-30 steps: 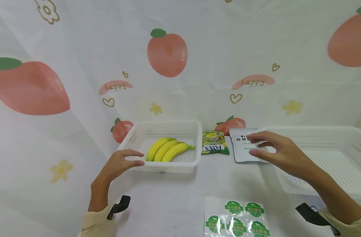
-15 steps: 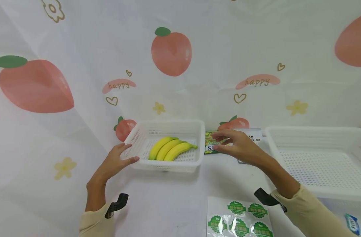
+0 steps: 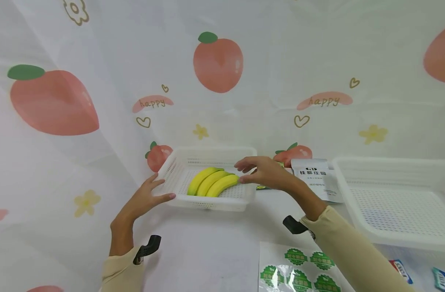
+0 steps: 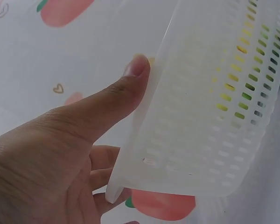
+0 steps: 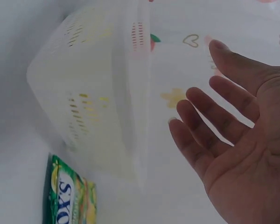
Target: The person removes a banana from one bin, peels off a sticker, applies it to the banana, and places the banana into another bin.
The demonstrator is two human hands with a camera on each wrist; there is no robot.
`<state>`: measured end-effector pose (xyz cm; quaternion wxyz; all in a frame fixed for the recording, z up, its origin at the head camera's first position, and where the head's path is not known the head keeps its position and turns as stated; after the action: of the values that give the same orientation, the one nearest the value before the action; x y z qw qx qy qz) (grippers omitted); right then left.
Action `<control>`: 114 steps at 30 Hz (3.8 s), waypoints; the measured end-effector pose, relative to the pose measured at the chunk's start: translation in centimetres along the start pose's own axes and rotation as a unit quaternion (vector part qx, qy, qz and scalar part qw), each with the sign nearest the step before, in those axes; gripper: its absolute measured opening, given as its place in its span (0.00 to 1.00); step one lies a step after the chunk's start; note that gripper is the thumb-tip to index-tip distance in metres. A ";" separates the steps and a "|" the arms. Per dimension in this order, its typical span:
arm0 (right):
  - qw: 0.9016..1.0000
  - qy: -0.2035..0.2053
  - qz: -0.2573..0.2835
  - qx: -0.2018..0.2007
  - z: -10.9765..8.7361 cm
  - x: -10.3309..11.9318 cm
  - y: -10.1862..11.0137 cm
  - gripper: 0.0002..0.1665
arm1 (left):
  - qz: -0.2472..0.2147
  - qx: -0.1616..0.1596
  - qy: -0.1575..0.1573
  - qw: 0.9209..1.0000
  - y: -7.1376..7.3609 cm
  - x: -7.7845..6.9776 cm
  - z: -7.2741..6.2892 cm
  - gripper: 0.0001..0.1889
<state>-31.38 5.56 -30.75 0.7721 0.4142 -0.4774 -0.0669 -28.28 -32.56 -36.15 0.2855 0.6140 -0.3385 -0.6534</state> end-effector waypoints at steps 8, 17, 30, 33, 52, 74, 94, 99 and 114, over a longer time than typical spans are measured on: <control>0.998 -0.017 0.034 0.055 3.5 0.1 -1.1 0.31 | -0.008 -0.002 0.002 1.000 -0.1 0.2 0.2 0.52; 0.994 -0.033 0.071 0.080 6.2 -0.6 -2.3 0.32 | -0.013 -0.002 0.010 1.000 -0.4 0.4 0.2 0.52; 0.983 -0.092 0.100 0.123 9.0 -1.9 -3.3 0.32 | -0.006 -0.004 0.007 1.000 -0.5 0.6 0.1 0.52; 0.980 -0.102 0.100 0.135 9.5 -2.2 -3.5 0.31 | -0.006 -0.005 0.004 1.000 -0.6 0.7 0.0 0.51; 0.968 -0.135 0.023 0.211 10.2 -4.0 -6.0 0.36 | -0.003 -0.006 0.017 1.000 -0.6 0.7 0.2 0.52; 0.950 -0.203 -0.062 0.227 11.2 -5.0 -7.4 0.32 | -0.012 -0.006 0.024 1.000 -0.3 0.7 -0.2 0.52; 0.938 -0.186 -0.159 0.248 11.9 -5.9 -7.9 0.33 | -0.011 -0.004 0.024 1.000 -0.7 0.8 0.1 0.52; 0.938 -0.199 -0.139 0.247 11.7 -6.1 -7.8 0.32 | -0.012 -0.005 0.025 1.000 -0.8 0.7 0.1 0.53; 0.950 -0.177 -0.086 0.244 11.1 -5.9 -6.6 0.31 | -0.016 -0.004 0.024 1.000 -0.9 0.8 0.4 0.54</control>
<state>-41.39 -2.13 -37.19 0.5416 0.6109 -0.5710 -0.0866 -28.71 -32.61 -37.39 0.2857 0.6336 -0.3194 -0.6442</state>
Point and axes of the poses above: each hand's wrist, its own z-axis towards the middle knuckle, its own y-axis out of the back of the hand, x = y × z, the point moved 5 cm from there along z, towards the middle knuckle, and after that the axes turned 2 degrees about -z, right-handed, at the moved point
